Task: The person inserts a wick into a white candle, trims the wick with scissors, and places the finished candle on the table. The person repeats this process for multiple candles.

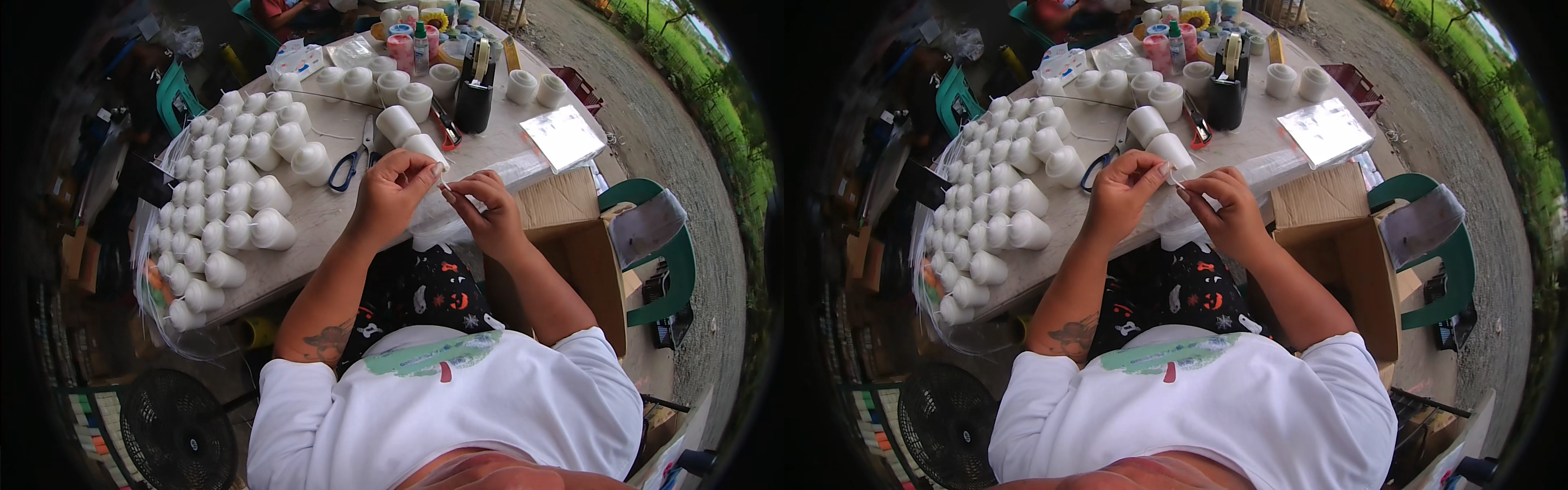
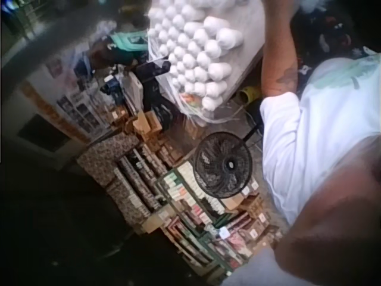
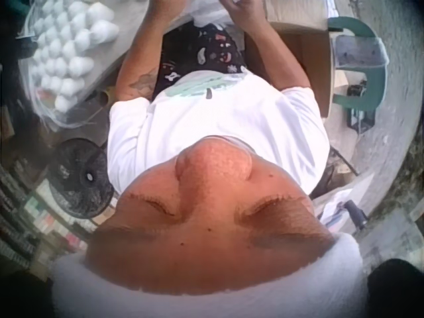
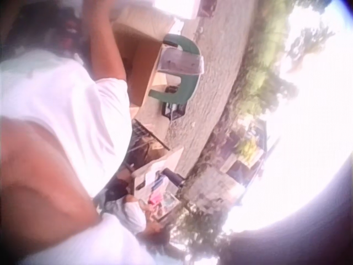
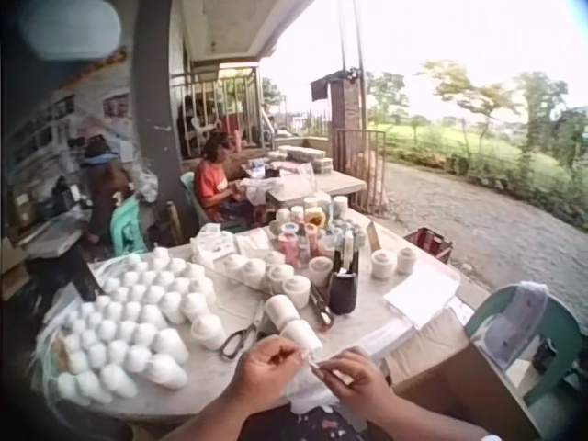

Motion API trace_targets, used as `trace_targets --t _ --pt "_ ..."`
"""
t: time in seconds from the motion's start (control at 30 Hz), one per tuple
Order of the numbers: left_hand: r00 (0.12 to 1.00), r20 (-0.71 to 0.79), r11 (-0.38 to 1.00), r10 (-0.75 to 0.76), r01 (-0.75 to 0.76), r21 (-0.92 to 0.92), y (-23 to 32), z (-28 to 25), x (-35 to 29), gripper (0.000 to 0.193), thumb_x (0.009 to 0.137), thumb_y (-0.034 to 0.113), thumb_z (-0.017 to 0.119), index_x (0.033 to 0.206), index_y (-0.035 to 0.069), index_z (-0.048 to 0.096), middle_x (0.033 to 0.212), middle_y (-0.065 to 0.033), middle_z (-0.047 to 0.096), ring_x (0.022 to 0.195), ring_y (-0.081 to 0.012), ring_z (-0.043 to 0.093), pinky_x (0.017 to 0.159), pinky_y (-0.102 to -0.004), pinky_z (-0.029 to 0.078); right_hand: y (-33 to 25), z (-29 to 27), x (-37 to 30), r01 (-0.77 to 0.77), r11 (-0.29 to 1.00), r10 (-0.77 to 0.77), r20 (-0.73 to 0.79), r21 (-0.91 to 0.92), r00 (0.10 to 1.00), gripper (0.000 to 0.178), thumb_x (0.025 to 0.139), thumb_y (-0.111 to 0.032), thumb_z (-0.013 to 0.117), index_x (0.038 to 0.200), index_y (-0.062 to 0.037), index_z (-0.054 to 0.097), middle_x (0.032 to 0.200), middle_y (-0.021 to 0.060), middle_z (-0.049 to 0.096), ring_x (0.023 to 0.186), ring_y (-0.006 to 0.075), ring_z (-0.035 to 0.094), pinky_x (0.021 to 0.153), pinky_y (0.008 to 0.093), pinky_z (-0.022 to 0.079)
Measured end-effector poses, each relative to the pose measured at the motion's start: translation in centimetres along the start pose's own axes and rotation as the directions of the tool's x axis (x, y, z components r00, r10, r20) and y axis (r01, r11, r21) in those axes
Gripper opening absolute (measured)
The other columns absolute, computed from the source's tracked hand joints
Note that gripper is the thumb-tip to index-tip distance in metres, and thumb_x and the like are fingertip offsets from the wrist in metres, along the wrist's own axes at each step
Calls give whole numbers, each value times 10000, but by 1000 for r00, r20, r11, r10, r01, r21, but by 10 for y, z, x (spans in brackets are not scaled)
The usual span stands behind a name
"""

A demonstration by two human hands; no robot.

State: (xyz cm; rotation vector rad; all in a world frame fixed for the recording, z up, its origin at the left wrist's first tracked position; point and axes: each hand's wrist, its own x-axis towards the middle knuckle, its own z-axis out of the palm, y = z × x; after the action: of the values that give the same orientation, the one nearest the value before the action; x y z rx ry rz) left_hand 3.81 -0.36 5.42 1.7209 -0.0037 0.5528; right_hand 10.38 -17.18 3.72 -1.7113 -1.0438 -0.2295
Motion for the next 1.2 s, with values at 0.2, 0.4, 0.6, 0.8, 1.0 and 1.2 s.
trace_targets --t 0.2,0.4,0.6,0.8,1.0,1.2 --pt "999 -18 999 27 -28 -23 1 4 -4 65 875 87 678 896 34 648 828 8 592 723 -55 550 661 -215 459 -5 -3 3 -24 999 23 55 26 998 170 796 -72 734 959 -48 693 852 71 644 855 224 578 807 336 453" --pt "997 52 970 54 -40 -240 -7 12 -6 12 892 25 637 903 29 636 867 6 527 813 -69 537 773 -219 440 -5 3 -4 -486 625 451 225 611 864 163 846 -110 703 990 -35 691 929 80 634 920 214 580 845 321 449" --pt "992 71 968 100 -80 -239 -14 19 6 135 910 105 639 1025 37 656 972 -18 574 800 -67 572 698 -213 472 2 -5 -1 -202 939 211 -2 279 977 117 869 -91 665 972 -38 678 972 79 608 965 229 540 870 329 415" --pt "886 401 855 -232 382 -350 -8 19 20 348 1019 249 443 1242 4 550 995 -57 637 686 -92 593 627 -227 496 -1 -13 19 -19 1000 22 -196 16 980 100 838 -41 663 937 -56 666 992 85 602 1006 271 515 904 376 381" --pt "928 327 983 -177 147 114 -14 24 7 168 951 135 576 1053 18 640 919 -30 634 707 -76 567 636 -226 471 22 -21 11 46 965 -88 -155 -256 984 128 795 -23 685 917 -52 657 975 87 602 980 293 532 887 390 393" --pt "951 162 958 -263 238 158 -7 36 -5 169 892 75 638 1057 39 633 905 -39 634 694 -59 555 561 -216 454 27 -23 -3 -87 984 74 -87 -154 993 76 840 -7 654 912 -24 641 974 85 586 974 241 539 854 321 431"
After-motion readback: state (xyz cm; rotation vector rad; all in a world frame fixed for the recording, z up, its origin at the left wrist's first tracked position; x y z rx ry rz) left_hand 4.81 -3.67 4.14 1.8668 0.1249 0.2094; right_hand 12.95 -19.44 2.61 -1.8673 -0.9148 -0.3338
